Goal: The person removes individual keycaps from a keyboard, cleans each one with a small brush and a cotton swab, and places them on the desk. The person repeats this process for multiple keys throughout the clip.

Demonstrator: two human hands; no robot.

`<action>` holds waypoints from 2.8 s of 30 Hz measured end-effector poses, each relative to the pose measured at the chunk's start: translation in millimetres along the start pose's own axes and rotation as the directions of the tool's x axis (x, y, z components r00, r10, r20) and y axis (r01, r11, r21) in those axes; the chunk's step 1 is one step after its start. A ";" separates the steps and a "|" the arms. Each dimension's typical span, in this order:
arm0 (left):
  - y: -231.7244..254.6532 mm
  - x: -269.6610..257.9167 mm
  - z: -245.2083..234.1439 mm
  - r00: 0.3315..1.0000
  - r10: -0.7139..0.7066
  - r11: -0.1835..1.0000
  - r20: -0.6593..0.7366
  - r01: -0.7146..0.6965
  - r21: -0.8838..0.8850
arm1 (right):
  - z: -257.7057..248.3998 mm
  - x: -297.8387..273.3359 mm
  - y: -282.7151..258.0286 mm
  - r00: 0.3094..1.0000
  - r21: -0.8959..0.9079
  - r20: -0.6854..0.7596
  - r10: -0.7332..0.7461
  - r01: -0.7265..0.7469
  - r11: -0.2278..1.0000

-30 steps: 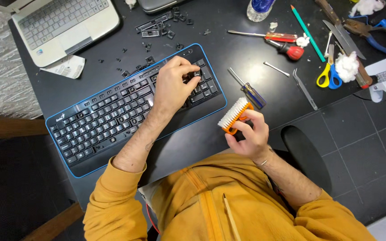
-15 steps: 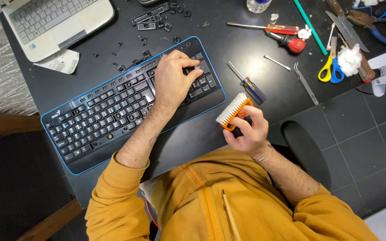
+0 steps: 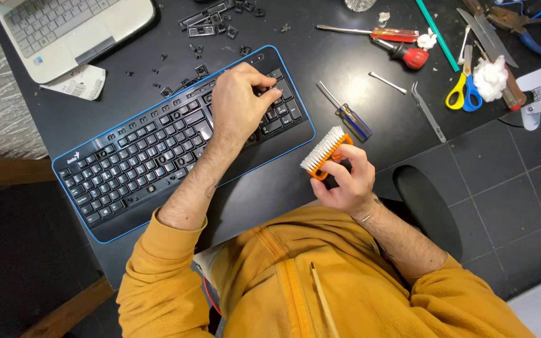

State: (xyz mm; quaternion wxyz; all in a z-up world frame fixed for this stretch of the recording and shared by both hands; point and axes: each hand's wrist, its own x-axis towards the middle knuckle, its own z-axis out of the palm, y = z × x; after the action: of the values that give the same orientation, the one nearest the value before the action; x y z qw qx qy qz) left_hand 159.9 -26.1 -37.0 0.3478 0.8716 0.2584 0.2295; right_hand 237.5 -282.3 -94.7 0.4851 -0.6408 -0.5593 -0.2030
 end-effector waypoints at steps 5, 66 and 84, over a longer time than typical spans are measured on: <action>-3.7 -0.5 -1.4 1.000 0.021 0.999 0.007 -0.021 0.026 | 0.5 -1.0 0.6 1.000 -0.005 0.010 0.002 -0.002 1.000; -119.2 -27.5 -143.9 0.993 0.022 0.903 -0.119 0.031 0.428 | 4.3 -14.7 3.6 1.000 -0.043 0.007 0.014 -0.013 0.999; -126.5 12.7 -115.9 0.967 -0.242 0.878 0.082 0.182 0.444 | -2.9 -0.6 -10.5 0.991 0.009 0.120 0.054 -0.055 0.998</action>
State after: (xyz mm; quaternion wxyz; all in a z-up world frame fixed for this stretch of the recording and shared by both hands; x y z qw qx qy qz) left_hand 65.6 117.1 -50.3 0.1854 0.9067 0.3727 0.0675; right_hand 228.5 -286.1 -89.7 0.4599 -0.6639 -0.5710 -0.1473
